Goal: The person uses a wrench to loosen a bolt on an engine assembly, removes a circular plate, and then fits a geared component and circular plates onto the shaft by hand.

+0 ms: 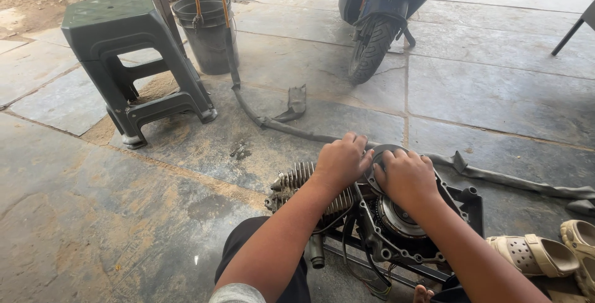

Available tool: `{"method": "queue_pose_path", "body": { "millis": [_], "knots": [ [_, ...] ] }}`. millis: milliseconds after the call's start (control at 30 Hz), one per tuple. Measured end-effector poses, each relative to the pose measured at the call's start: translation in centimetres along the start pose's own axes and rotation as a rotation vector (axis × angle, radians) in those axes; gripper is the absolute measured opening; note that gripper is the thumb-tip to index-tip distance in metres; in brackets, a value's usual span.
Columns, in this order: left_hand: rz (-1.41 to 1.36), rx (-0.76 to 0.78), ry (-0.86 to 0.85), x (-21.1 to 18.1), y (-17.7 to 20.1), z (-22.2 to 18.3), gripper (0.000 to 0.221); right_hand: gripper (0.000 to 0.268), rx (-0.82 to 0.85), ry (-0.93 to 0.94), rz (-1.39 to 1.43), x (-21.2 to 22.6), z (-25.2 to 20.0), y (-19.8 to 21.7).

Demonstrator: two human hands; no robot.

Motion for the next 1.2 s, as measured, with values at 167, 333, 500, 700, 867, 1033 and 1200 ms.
{"method": "queue_pose_path", "body": {
  "millis": [167, 333, 500, 700, 867, 1033, 1200],
  "knots": [
    [-0.031, -0.019, 0.013, 0.2, 0.1, 0.4, 0.039, 0.026, -0.038, 0.096, -0.07, 1.1, -0.3, -1.3],
    [-0.056, -0.052, 0.008, -0.5, -0.4, 0.8, 0.036, 0.024, -0.111, 0.19, 0.119, 0.2, 0.1, -2.2],
    [-0.104, -0.025, 0.031, -0.6, -0.6, 1.0, 0.038, 0.025, -0.169, 0.198, 0.372, -0.4, -0.2, -2.2],
    [-0.157, -0.049, 0.058, -0.2, 0.2, 0.8, 0.058, 0.029, 0.007, 0.225, 0.54, -0.3, 0.0, -2.4],
    [-0.15, -0.061, 0.038, -0.7, 0.6, 1.0, 0.062, 0.04, -0.151, 0.008, 0.224, 0.1, -1.0, 0.4],
    [-0.15, 0.0, 0.056, -0.6, 0.2, 1.1, 0.061, 0.037, 0.051, -0.047, 0.067, 0.0, -0.7, -0.2],
    [-0.13, -0.051, 0.047, -0.2, 0.5, 0.8, 0.062, 0.03, 0.075, 0.1, 0.153, -0.5, 0.2, -1.8]
  ]
}}
Point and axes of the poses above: each hand's wrist, its own z-axis towards the middle knuckle, its own y-axis out of the back of the hand, x = y × z, the point moved 7 cm from there along z, towards the middle knuckle, and after that the axes turned 11 degrees about -y, right-handed, at the moved point
